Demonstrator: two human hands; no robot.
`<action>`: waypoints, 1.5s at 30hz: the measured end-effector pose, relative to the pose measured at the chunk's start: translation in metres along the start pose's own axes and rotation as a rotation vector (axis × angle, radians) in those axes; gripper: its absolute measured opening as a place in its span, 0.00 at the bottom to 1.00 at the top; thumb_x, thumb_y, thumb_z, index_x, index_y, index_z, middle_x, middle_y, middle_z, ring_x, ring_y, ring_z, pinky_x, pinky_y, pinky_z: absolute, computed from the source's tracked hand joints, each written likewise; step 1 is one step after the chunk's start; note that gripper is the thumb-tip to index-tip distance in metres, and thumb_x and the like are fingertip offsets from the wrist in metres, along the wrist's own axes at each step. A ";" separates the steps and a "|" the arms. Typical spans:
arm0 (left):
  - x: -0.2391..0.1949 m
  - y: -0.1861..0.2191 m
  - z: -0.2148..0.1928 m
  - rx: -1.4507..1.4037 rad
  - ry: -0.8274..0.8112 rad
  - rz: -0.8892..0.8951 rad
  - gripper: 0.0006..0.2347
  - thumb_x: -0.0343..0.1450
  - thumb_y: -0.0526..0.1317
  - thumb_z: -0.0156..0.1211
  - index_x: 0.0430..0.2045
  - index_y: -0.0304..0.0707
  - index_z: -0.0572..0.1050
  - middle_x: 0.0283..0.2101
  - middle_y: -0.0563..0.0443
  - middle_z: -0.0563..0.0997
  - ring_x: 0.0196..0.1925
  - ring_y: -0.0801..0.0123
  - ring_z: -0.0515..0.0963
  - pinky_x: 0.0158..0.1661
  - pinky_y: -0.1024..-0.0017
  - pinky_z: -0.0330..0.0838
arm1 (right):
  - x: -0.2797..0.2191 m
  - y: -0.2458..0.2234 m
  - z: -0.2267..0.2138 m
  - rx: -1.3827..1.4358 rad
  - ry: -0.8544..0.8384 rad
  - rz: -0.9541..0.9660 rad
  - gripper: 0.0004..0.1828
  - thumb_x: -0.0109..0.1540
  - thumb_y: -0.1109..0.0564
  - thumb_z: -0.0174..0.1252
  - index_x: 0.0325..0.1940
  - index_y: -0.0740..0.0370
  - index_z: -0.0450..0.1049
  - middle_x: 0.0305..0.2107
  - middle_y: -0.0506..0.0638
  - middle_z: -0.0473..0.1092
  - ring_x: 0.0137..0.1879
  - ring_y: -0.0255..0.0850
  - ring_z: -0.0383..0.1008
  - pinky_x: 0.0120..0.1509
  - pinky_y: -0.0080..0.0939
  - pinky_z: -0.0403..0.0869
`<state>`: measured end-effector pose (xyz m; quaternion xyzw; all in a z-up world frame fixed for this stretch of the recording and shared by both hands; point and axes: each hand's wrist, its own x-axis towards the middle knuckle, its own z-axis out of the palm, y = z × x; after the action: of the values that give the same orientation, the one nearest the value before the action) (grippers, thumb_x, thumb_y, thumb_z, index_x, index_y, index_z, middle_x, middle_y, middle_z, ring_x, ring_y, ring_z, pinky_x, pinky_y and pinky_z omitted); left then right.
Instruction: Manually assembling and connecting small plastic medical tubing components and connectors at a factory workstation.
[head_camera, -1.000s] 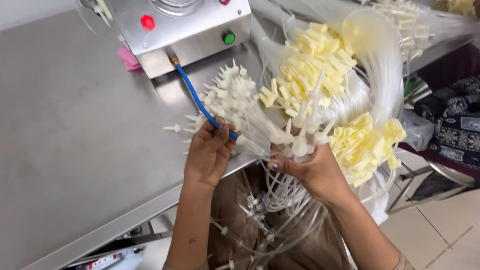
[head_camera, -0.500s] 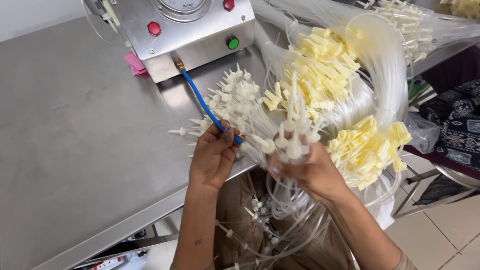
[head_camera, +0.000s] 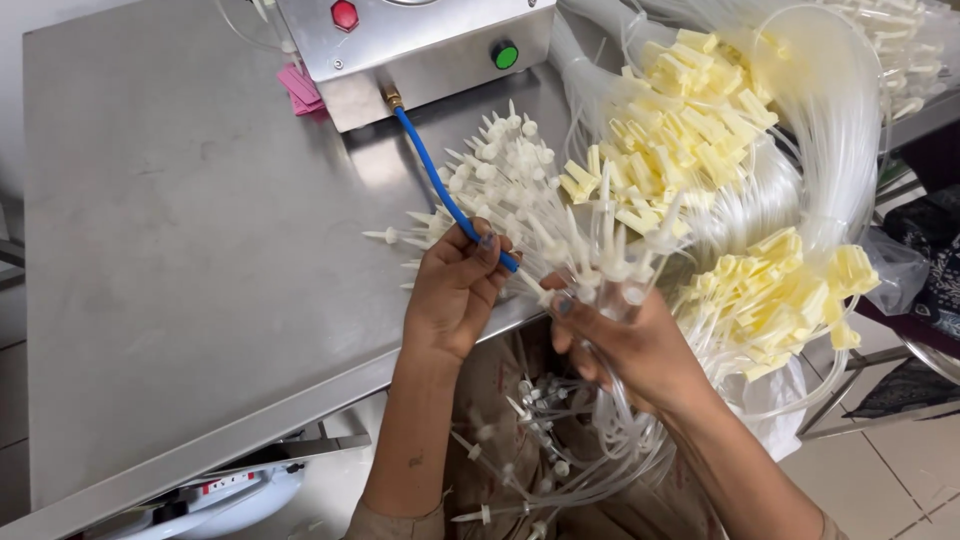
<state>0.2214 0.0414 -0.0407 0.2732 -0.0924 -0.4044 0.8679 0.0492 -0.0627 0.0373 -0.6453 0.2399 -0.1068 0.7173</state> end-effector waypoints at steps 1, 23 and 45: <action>0.000 -0.001 -0.001 -0.005 -0.017 -0.003 0.04 0.72 0.28 0.62 0.36 0.35 0.75 0.36 0.51 0.79 0.44 0.67 0.79 0.49 0.67 0.75 | 0.001 -0.005 0.004 -0.044 0.025 0.009 0.11 0.63 0.60 0.57 0.48 0.67 0.73 0.19 0.54 0.73 0.15 0.34 0.68 0.14 0.32 0.63; 0.002 -0.001 -0.003 0.025 0.017 -0.006 0.05 0.71 0.28 0.64 0.35 0.37 0.75 0.37 0.52 0.80 0.44 0.69 0.80 0.49 0.69 0.75 | -0.012 0.040 -0.065 0.635 -0.492 -0.224 0.17 0.60 0.76 0.62 0.50 0.71 0.69 0.39 0.61 0.73 0.48 0.50 0.78 0.53 0.46 0.80; 0.002 0.000 -0.002 -0.010 0.008 0.009 0.05 0.71 0.26 0.61 0.35 0.34 0.75 0.35 0.51 0.79 0.41 0.69 0.79 0.48 0.68 0.75 | 0.002 0.004 -0.019 0.059 -0.127 -0.244 0.17 0.50 0.77 0.60 0.38 0.64 0.71 0.33 0.49 0.71 0.40 0.38 0.73 0.41 0.37 0.75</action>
<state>0.2235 0.0413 -0.0424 0.2702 -0.0880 -0.3998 0.8714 0.0413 -0.0800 0.0321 -0.6539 0.1105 -0.1592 0.7313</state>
